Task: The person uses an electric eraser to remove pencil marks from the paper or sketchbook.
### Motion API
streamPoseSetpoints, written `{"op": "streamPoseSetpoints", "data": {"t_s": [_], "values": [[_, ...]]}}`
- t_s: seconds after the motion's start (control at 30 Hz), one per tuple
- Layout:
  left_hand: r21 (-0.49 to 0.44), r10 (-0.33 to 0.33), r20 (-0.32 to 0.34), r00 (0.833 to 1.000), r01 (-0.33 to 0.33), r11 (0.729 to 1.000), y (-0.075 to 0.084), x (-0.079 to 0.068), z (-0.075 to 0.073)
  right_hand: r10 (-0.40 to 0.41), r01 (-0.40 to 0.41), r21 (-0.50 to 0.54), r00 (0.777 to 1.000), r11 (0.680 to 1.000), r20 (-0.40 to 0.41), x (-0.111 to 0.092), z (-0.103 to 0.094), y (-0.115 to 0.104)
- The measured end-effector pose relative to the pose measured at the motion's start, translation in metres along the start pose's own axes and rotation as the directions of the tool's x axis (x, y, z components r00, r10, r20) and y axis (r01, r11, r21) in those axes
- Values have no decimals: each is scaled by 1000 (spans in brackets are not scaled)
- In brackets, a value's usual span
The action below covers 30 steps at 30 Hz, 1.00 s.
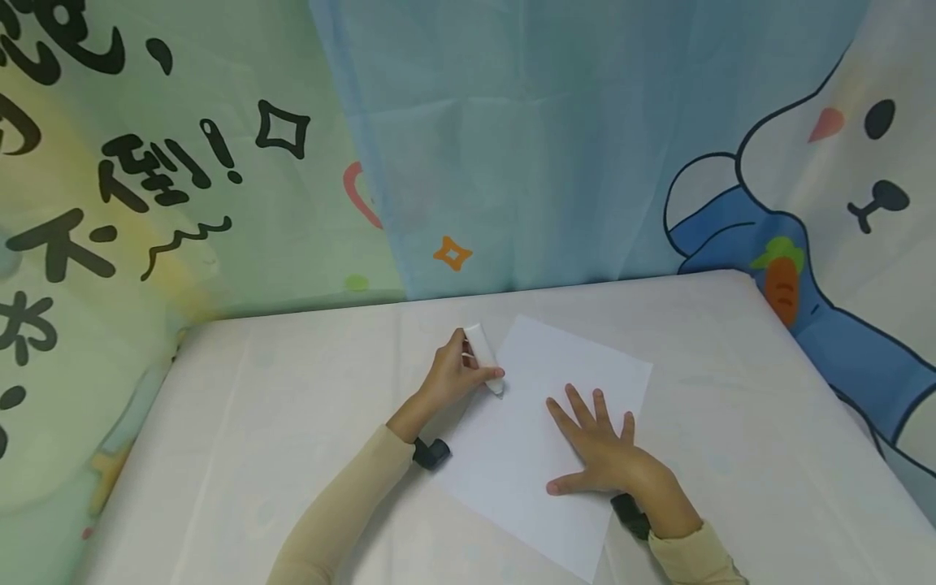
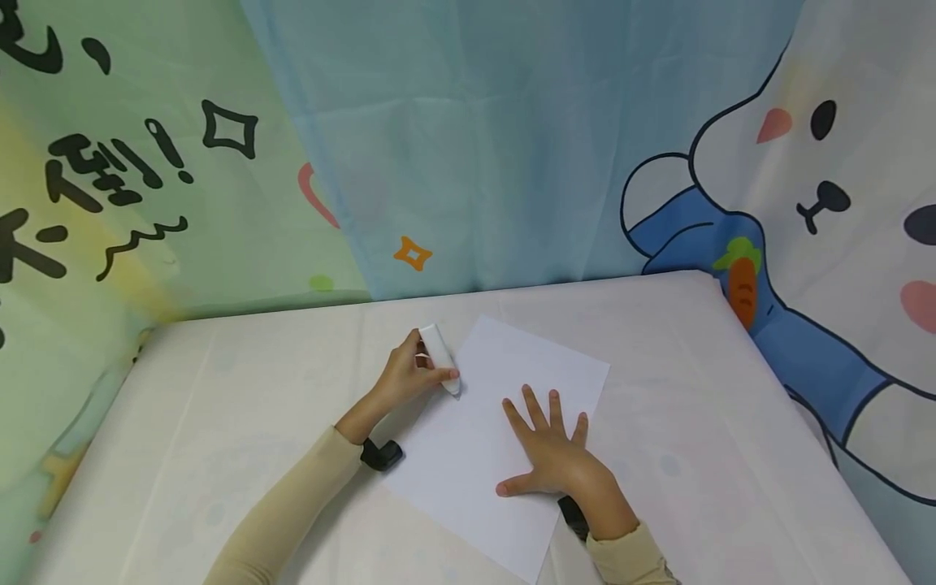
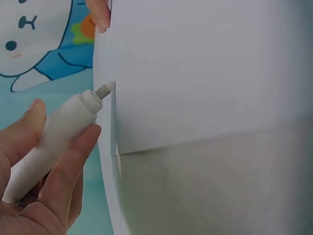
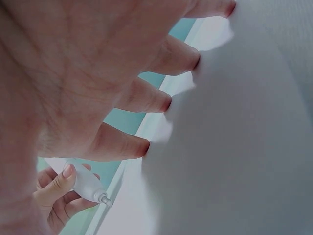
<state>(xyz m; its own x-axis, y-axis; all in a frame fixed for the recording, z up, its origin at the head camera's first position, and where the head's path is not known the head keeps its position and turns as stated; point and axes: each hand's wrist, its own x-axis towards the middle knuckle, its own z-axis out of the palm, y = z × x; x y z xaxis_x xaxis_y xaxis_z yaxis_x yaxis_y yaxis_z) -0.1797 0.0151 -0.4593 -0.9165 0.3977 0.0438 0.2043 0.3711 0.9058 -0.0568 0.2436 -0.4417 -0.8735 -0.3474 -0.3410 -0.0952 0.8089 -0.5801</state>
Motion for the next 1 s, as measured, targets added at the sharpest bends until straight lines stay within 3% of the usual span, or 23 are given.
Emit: {"op": "streamPoseSetpoints", "data": {"t_s": [0.7, 1.0], "values": [[5, -36, 20, 999, 35, 999, 5, -1, 0, -12, 12, 10, 1000, 1000, -1, -1, 1, -1], [31, -9, -5, 1000, 9, 999, 5, 0, 0, -5, 5, 11, 1000, 1000, 0, -3, 0, 0]]}}
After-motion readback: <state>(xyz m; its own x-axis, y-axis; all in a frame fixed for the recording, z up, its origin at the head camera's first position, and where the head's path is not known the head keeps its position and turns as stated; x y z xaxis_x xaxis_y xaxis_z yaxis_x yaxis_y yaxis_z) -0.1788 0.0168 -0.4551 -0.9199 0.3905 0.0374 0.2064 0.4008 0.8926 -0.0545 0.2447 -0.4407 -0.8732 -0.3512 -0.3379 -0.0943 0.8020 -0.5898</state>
